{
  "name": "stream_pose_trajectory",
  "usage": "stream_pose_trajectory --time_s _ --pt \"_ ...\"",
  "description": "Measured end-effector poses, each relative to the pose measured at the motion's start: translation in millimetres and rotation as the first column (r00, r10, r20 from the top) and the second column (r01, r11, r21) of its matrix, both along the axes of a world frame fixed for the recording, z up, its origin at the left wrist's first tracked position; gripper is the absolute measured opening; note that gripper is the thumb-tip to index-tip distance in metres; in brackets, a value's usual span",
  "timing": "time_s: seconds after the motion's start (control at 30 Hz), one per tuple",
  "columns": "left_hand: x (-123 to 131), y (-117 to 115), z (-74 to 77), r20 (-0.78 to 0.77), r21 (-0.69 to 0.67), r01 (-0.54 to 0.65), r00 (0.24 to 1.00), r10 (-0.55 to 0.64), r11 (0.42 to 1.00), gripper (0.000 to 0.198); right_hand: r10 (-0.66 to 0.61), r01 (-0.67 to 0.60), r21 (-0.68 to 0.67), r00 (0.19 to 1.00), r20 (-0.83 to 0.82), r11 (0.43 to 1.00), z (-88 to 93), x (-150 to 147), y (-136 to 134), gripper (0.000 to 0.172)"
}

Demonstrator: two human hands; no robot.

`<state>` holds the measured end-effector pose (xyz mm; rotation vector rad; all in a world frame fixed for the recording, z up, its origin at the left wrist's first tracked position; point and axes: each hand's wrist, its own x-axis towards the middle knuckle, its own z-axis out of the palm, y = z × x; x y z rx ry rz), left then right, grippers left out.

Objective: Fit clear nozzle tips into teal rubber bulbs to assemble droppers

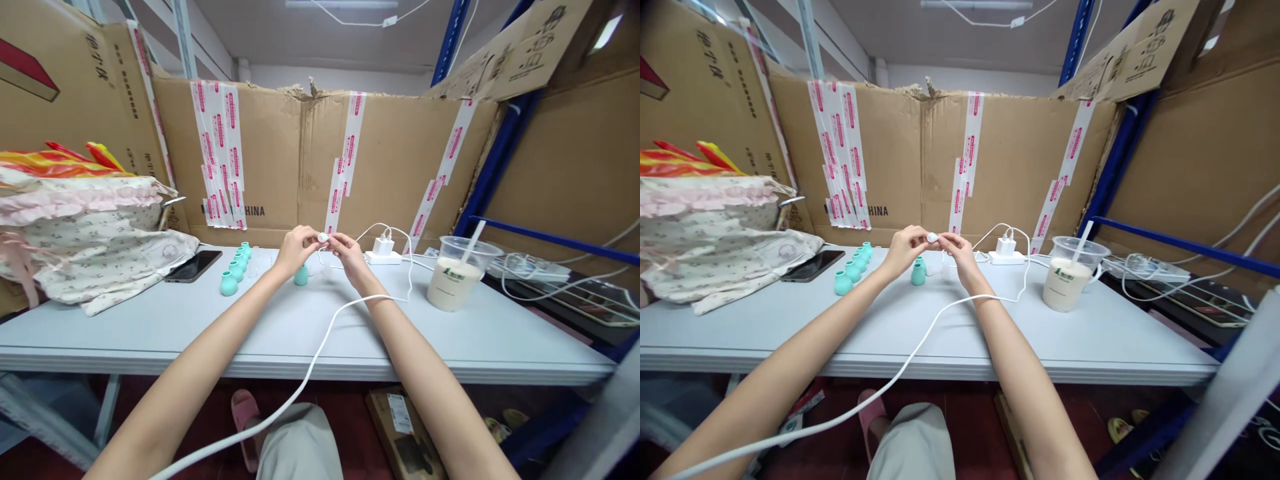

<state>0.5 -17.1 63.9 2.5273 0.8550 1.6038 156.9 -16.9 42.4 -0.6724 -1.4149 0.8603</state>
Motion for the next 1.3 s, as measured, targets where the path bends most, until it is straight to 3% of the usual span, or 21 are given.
stream_pose_trajectory --time_s 0.17,0.3,0.37,0.43,0.5,0.53,0.6,0.87,1.07,1.17,1.3 --pt "19.7 9.9 -1.3 0.209 0.021 -0.016 0.978 0.012 1.000 0.017 -0.073 0.073 -0.017 0.997 0.022 0.997 -1.4 6.7 7.5 0.030" --pt "14.8 12.3 -11.9 0.304 -0.026 -0.021 0.952 0.028 0.999 0.023 -0.164 0.122 0.150 0.939 0.303 0.981 -9.3 3.0 9.2 0.026" --pt "7.8 15.6 -16.5 0.327 -0.041 -0.088 0.940 0.097 0.995 0.025 -0.334 0.182 0.312 0.765 0.551 0.932 -17.0 0.8 8.0 0.022" --pt "-0.7 20.9 -20.1 0.323 -0.044 -0.170 0.930 0.176 0.984 0.025 -0.501 0.179 0.476 0.455 0.736 0.861 -24.6 -1.4 5.5 0.015" --pt "-8.5 26.4 -22.7 0.317 -0.047 -0.239 0.917 0.241 0.970 0.024 -0.585 0.116 0.574 0.191 0.788 0.810 -29.7 -4.3 2.8 0.011" --pt "-11.5 28.5 -23.7 0.316 -0.047 -0.261 0.912 0.262 0.964 0.023 -0.605 0.087 0.599 0.118 0.787 0.796 -30.8 -6.0 1.7 0.010" --pt "-15.4 31.1 -24.9 0.309 -0.042 -0.284 0.908 0.283 0.958 0.022 -0.631 0.065 0.628 0.061 0.774 0.776 -31.1 -9.7 0.4 0.010" --pt "-15.8 28.3 -25.3 0.255 -0.015 -0.299 0.922 0.293 0.954 0.021 -0.618 0.052 0.617 0.000 0.786 0.785 -34.6 -11.0 2.3 0.013" --pt "-15.9 27.9 -24.1 0.218 0.009 -0.311 0.928 0.302 0.950 0.020 -0.615 0.056 0.614 0.000 0.789 0.787 -38.9 -9.3 7.9 0.014" --pt "-15.6 26.2 -24.8 0.183 0.013 -0.316 0.933 0.308 0.949 0.019 -0.649 0.122 0.638 0.087 0.756 0.760 -30.3 -10.5 4.0 0.015" --pt "-11.1 23.3 -29.8 0.024 -0.025 -0.258 0.966 0.258 0.966 0.015 -0.738 0.420 0.610 0.313 0.598 0.672 -10.2 -7.9 -6.3 0.026"
